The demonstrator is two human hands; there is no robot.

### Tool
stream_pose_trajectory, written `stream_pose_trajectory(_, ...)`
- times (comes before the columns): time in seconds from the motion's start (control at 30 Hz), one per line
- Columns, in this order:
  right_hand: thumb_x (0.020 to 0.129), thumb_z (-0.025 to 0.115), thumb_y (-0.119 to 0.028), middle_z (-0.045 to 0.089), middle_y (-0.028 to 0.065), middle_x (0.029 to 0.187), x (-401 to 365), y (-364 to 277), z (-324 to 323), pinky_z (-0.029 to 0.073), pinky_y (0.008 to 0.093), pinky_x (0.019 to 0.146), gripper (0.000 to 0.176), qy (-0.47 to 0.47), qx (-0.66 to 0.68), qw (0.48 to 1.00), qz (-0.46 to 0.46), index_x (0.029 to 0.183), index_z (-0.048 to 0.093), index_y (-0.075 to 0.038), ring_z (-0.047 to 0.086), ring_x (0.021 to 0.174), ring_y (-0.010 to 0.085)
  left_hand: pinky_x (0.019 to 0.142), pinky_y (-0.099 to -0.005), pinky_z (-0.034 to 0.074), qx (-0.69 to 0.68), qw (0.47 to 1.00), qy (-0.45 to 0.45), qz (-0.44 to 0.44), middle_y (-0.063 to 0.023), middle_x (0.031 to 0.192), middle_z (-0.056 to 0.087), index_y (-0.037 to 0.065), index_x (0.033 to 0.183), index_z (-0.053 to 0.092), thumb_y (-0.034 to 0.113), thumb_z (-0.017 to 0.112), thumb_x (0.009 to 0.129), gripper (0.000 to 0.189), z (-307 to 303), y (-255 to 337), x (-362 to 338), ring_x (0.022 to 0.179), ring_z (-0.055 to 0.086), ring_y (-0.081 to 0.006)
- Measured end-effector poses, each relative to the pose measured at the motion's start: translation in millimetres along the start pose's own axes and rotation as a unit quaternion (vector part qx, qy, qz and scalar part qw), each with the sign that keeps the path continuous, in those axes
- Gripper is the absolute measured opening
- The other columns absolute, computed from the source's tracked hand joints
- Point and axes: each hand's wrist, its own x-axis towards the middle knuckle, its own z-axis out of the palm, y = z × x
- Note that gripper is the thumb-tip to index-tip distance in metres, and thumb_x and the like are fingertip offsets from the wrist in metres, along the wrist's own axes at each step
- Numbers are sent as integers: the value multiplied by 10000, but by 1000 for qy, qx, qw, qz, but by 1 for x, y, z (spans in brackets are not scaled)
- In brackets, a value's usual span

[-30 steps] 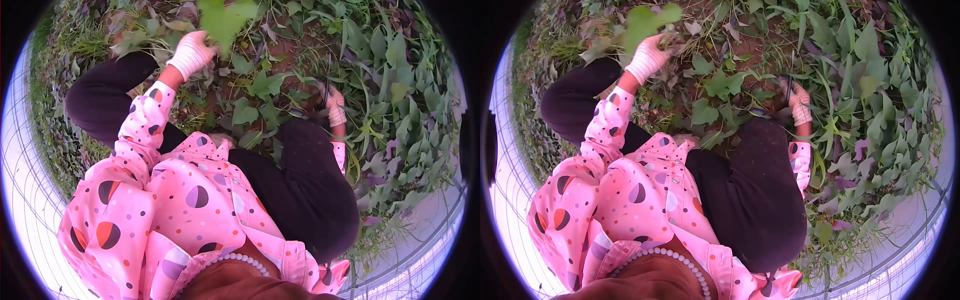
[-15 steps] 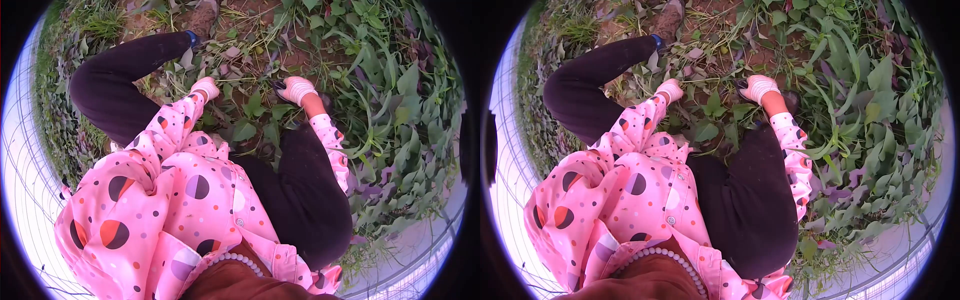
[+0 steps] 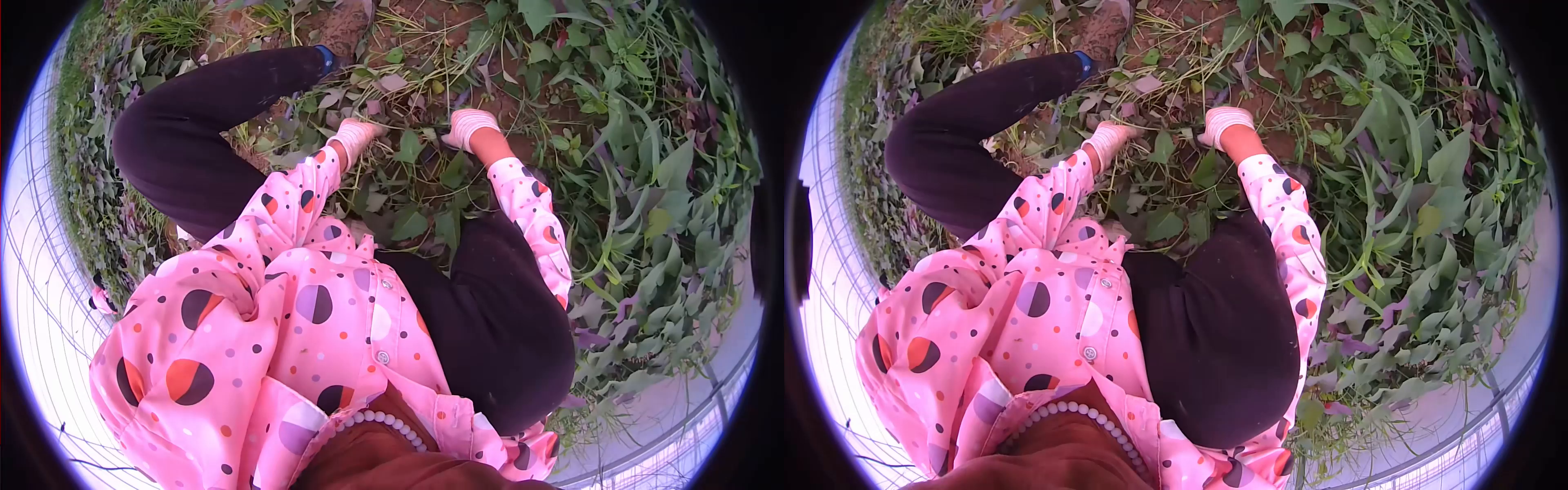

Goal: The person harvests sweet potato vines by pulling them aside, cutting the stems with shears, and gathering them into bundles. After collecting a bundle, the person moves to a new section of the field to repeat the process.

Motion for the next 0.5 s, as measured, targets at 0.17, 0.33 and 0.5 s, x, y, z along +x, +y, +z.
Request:
stream_pose_trajectory(0.17, 807, 601, -424, 672, 186, 1016, 0, 3, 7, 518, 420, 829, 457, 10, -6, 999, -31, 996, 687, -17, 645, 943, 351, 814, -357, 481, 87, 995, -34, 20, -117, 1069, 670, -23, 1148, 586, 227, 720, 792, 456, 24, -8, -5, 899, 626, -203)
stream_pose_trajectory(0.33, 811, 579, -513, 662, 230, 877, 2, 48, 49, 503, 398, 801, 537, 114, 193, 974, -24, 957, 689, -8, 643, 845, 372, 926, -326, 429, -232, 963, -130, 34, -97, 1212, 617, 34, 1279, 525, 324, 617, 868, 511, 74, -27, 48, 1025, 586, -205)
stream_pose_trajectory(0.5, 864, 659, -380, 650, 84, 697, -33, 65, 95, 466, 293, 572, 418, 188, 647, 737, 58, 952, 677, 28, 593, 607, 159, 914, -330, 432, 30, 997, -43, 49, -104, 1221, 600, 54, 1317, 509, 554, 656, 787, 743, 110, -9, 80, 1008, 573, -216)
